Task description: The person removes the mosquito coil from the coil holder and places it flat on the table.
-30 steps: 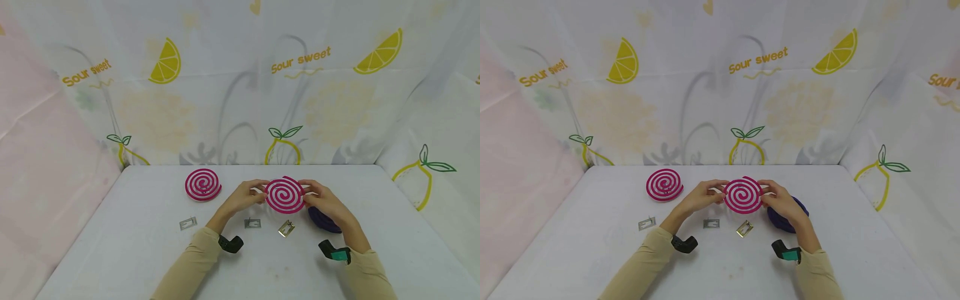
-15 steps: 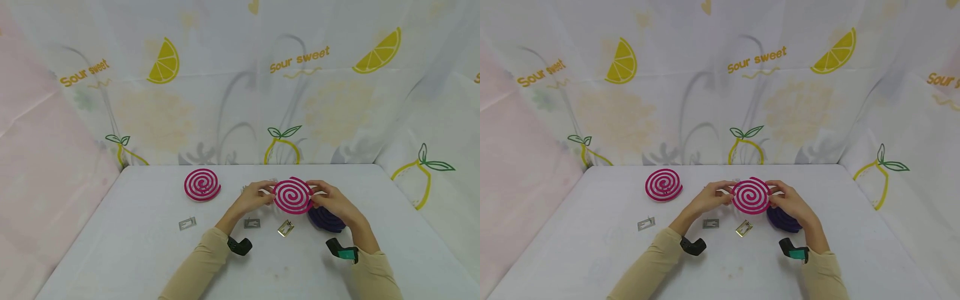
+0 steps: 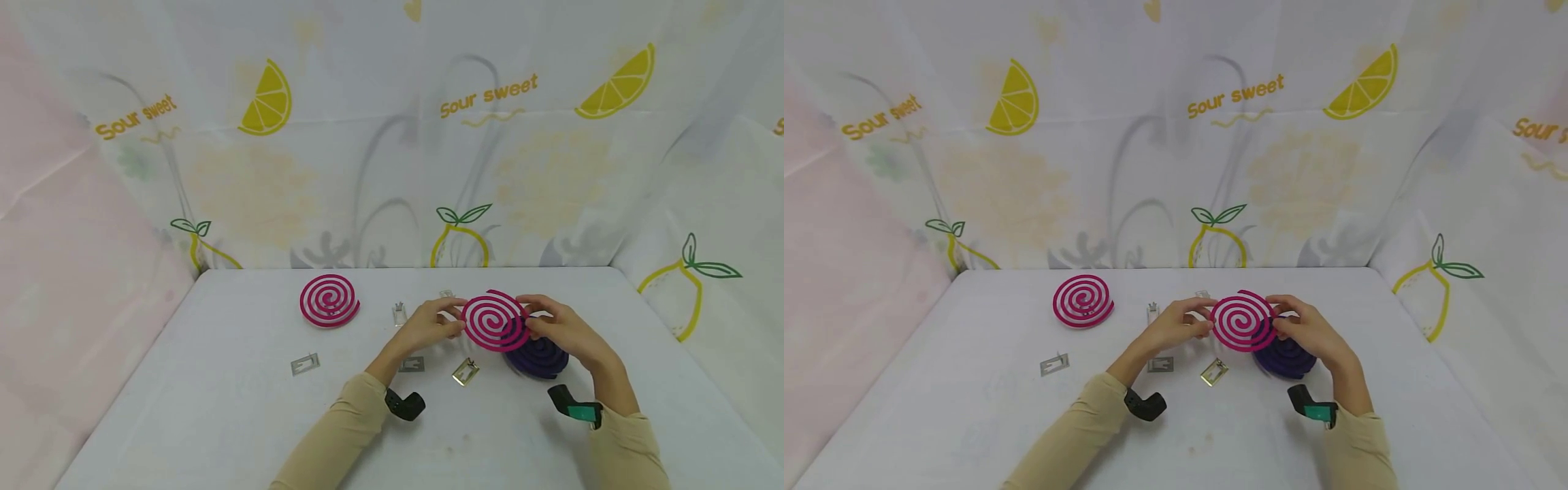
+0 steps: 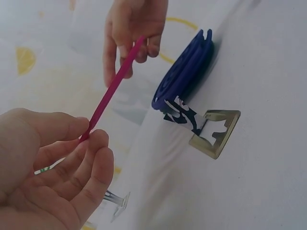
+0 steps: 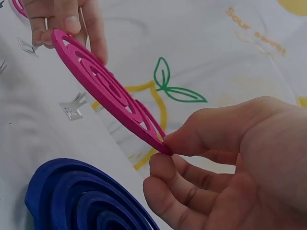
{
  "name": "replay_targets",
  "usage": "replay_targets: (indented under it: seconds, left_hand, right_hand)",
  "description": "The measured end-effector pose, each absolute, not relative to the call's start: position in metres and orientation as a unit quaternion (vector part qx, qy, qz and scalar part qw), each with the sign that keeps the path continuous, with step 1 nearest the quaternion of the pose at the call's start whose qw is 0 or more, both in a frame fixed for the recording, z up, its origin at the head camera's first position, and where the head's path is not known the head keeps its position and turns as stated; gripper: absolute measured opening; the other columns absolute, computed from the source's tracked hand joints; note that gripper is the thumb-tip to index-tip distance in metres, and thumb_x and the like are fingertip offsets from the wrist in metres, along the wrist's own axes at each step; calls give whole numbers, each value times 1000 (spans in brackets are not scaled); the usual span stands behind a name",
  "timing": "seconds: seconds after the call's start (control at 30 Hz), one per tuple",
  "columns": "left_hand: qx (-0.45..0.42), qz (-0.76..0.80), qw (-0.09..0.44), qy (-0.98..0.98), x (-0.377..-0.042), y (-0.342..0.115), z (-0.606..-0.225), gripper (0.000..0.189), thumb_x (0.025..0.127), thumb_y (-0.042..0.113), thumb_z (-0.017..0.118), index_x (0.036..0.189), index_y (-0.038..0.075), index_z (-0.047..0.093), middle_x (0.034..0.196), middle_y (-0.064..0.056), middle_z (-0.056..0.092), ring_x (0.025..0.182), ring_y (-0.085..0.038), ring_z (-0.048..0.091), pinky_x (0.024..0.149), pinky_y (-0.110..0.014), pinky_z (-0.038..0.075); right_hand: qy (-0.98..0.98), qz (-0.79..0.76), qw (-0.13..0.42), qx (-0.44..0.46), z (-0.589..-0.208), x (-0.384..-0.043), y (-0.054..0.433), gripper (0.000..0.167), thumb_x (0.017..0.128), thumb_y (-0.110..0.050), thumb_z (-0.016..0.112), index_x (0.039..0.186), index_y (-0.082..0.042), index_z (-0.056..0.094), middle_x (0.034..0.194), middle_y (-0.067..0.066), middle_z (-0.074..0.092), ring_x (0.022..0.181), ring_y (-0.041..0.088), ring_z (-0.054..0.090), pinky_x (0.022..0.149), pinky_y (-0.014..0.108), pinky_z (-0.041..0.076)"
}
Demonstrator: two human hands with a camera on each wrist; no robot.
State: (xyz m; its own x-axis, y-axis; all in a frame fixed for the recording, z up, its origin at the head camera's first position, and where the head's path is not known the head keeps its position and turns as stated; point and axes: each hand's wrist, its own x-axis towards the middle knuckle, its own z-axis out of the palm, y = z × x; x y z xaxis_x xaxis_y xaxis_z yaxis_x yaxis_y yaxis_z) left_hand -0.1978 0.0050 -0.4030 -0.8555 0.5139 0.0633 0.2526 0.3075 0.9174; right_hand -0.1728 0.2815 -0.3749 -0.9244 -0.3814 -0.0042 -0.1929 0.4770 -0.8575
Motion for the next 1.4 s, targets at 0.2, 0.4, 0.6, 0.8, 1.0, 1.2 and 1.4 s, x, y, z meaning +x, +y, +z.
replay_targets:
  seconds: [0.2, 0.4, 0.6, 0.8, 1.0, 1.2, 1.4]
  left_hand:
    - [248, 523, 115, 807, -197, 13, -405, 44, 89, 11, 62, 132, 12, 53, 109, -11, 65, 82, -20, 69, 64, -19, 48]
    - [249, 524, 114, 806, -194, 21, -407, 44, 88, 11, 64, 130, 11, 54, 107, -11, 65, 80, -13, 68, 63, -18, 48]
    - [235, 534, 125, 802, -192, 31, -410, 43, 87, 10, 65, 128, 11, 55, 106, -9, 66, 76, -9, 66, 62, -18, 48]
    - [223, 554, 129, 792, -191, 40, -413, 42, 85, 8, 66, 126, 10, 55, 104, -10, 66, 72, -6, 65, 60, -18, 49]
    - [213, 556, 127, 794, -190, 47, -415, 42, 85, 9, 67, 126, 11, 56, 101, -8, 66, 71, -4, 64, 59, -19, 51]
    - [220, 538, 118, 805, -189, 52, -415, 41, 85, 10, 68, 124, 11, 57, 101, -9, 67, 72, -6, 63, 58, -17, 50]
    - [228, 523, 112, 814, -188, 55, -416, 42, 85, 14, 68, 125, 12, 57, 102, -8, 67, 75, -6, 64, 58, -16, 48]
  right_hand:
    - [860, -473, 97, -166, -375, -172, 289, 46, 97, -12, 50, 139, 2, 38, 125, 27, 47, 82, 2, 60, 73, 22, 51]
    - [862, -467, 102, -170, -372, -169, 298, 45, 97, -14, 50, 139, 0, 39, 125, 26, 47, 85, -1, 58, 70, 25, 51]
    - [868, -457, 101, -164, -373, -168, 306, 44, 97, -15, 50, 138, -2, 41, 124, 21, 49, 88, -2, 59, 70, 25, 52]
    - [868, -457, 100, -165, -374, -167, 312, 44, 97, -14, 50, 138, 0, 40, 124, 24, 50, 89, -2, 59, 72, 24, 51]
    - [868, -458, 105, -158, -374, -166, 316, 44, 98, -16, 49, 138, 0, 40, 126, 24, 50, 94, -6, 57, 76, 24, 53]
    - [869, -458, 112, -150, -376, -165, 321, 44, 98, -14, 48, 138, 1, 40, 126, 25, 49, 95, -6, 57, 76, 25, 53]
    - [863, -468, 124, -147, -376, -163, 327, 44, 98, -13, 48, 139, -1, 38, 127, 26, 48, 96, -4, 58, 77, 25, 53]
